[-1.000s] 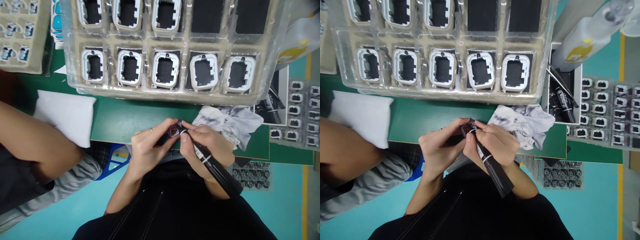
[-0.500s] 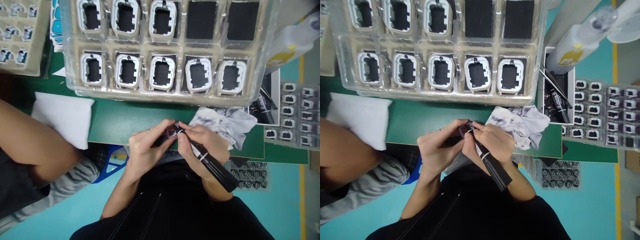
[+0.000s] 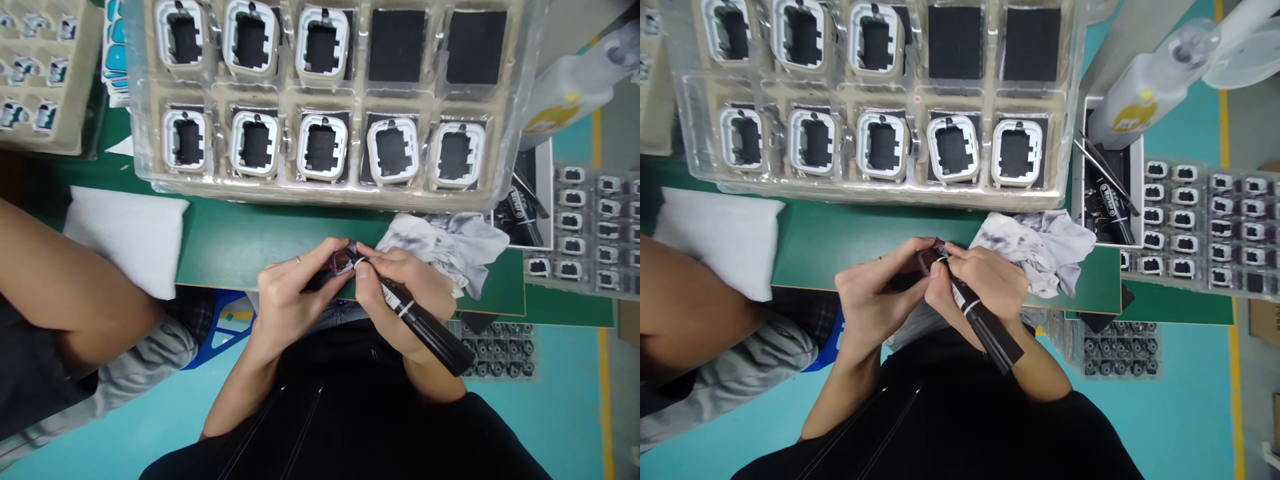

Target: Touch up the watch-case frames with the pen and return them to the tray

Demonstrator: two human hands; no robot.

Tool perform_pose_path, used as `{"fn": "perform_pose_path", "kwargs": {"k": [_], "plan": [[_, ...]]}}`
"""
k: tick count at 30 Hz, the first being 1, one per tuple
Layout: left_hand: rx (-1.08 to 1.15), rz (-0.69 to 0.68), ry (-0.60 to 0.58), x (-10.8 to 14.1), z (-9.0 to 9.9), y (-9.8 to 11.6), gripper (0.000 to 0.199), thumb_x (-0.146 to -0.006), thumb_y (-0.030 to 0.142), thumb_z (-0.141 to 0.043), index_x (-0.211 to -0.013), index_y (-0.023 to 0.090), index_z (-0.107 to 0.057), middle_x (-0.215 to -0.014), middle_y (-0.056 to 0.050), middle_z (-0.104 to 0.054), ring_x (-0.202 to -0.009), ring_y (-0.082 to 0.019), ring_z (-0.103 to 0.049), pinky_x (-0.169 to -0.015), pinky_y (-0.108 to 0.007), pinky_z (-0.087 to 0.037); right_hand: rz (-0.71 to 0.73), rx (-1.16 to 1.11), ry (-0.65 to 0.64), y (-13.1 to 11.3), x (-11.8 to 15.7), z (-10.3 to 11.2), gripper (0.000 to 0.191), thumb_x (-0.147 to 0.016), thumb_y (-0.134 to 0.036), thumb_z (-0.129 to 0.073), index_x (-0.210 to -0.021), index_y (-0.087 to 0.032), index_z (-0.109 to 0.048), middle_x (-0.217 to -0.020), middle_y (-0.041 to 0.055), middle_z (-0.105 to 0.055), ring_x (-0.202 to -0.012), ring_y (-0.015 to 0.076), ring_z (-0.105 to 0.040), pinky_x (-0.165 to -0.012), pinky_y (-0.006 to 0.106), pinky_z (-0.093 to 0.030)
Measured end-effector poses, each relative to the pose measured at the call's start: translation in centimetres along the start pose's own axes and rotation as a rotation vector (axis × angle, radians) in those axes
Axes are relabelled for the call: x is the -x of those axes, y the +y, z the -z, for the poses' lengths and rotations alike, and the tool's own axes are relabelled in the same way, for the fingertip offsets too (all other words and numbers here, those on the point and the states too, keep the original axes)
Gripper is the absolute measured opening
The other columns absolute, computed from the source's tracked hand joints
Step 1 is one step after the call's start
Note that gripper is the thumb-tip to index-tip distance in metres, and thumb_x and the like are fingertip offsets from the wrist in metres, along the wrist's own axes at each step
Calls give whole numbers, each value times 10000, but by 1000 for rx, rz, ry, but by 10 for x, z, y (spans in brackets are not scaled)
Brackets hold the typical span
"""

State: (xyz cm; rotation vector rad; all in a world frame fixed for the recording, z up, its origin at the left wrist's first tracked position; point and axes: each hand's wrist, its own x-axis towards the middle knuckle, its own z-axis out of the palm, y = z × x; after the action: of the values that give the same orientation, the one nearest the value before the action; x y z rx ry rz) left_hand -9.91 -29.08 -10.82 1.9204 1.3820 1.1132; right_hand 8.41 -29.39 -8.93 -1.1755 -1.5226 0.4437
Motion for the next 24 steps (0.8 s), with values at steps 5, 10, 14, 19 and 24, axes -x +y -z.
{"fn": "perform_pose_path", "kwargs": {"k": [5,10,14,19,24], "plan": [[209,115,-28,-5,3,-1,437,-949,368,-1014,-1360,298,-885,-1150,-11,-936,-953,-254,-930,-973,-353,-806,-45,-101,-16,6,3,1,146,-986,-154,-836,-959,-289,-790,-860,-17,-855,-941,266,-932,-854,383,-816],[413,237,-97,-11,9,-1,598,-823,404,-1104,-1359,244,-891,-1141,-35,-939,-986,-280,-940,-971,-363,-816,-34,-191,29,10,6,-1,161,-981,-131,-829,-1009,-285,-791,-857,-23,-838,-902,253,-921,-888,413,-820],[470,278,-120,-11,11,-3,628,-807,363,-1114,-1384,249,-891,-1174,-46,-939,-985,-274,-940,-981,-343,-807,-28,-245,25,9,6,0,206,-957,-98,-831,-1051,-279,-801,-857,-31,-828,-842,226,-889,-951,451,-822],[511,284,-117,-11,12,-4,637,-783,302,-1124,-1378,266,-899,-1208,-56,-935,-1017,-282,-939,-999,-343,-802,-22,-243,0,6,3,2,234,-961,-70,-801,-1057,-283,-802,-795,-51,-788,-795,210,-865,-951,445,-825],[563,300,-126,-14,12,-4,591,-785,246,-1117,-1339,268,-915,-1161,-55,-934,-1028,-277,-935,-980,-326,-803,57,-223,-1,7,0,2,252,-923,-26,-805,-1021,-257,-792,-816,-37,-810,-812,221,-883,-916,429,-833]]}}
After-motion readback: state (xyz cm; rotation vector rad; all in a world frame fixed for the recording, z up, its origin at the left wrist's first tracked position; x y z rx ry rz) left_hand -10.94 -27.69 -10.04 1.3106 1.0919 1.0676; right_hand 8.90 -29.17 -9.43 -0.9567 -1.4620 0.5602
